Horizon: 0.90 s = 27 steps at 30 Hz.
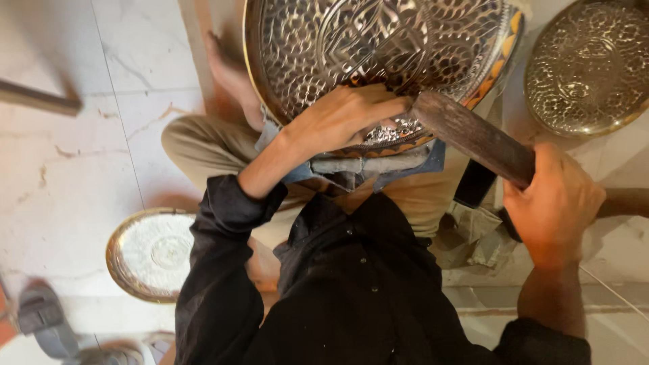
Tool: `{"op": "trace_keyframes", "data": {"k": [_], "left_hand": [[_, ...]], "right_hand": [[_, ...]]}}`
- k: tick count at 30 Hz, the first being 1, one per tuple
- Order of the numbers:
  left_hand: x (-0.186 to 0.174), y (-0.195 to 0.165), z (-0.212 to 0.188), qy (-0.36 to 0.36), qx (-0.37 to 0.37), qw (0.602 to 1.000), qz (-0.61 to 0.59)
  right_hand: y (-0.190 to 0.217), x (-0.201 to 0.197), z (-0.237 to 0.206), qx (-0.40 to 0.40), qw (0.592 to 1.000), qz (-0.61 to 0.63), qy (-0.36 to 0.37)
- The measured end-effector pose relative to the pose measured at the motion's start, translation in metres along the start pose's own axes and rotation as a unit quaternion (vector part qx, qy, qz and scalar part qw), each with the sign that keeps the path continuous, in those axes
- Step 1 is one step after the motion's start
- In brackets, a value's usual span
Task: The person sits cross-legged on the floor with an embossed brass tray on their lap. They hold a small punch against the tray's patterned surface with one hand and strike it with a wooden mallet held in the other hand, repositioning the punch repeatedly to work the decorative design across the tray.
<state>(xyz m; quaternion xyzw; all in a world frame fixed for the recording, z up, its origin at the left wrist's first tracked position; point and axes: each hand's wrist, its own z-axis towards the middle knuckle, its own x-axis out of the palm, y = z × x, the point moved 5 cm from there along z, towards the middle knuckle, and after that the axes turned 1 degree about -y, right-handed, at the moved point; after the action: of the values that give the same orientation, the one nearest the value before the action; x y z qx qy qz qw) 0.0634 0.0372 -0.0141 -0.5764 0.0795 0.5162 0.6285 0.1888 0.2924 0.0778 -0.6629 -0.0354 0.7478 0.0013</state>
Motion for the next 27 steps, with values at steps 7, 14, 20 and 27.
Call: {"op": "trace_keyframes", "data": {"k": [7,14,20,27], "left_hand": [[-0.012,-0.013,0.01,-0.01,0.018,1.0,0.024],[-0.008,-0.004,0.006,0.01,-0.002,1.0,0.005],[0.006,0.007,0.007,0.035,-0.004,0.999,0.017],[0.007,0.007,0.005,0.028,-0.004,1.0,0.001]], "right_hand": [[-0.007,0.005,-0.001,0.058,0.985,0.163,0.013],[-0.013,0.009,-0.002,0.078,0.952,0.295,0.009],[-0.017,0.017,-0.003,0.099,0.95,0.296,0.024],[-0.018,0.019,-0.006,0.102,0.95,0.296,0.013]]}}
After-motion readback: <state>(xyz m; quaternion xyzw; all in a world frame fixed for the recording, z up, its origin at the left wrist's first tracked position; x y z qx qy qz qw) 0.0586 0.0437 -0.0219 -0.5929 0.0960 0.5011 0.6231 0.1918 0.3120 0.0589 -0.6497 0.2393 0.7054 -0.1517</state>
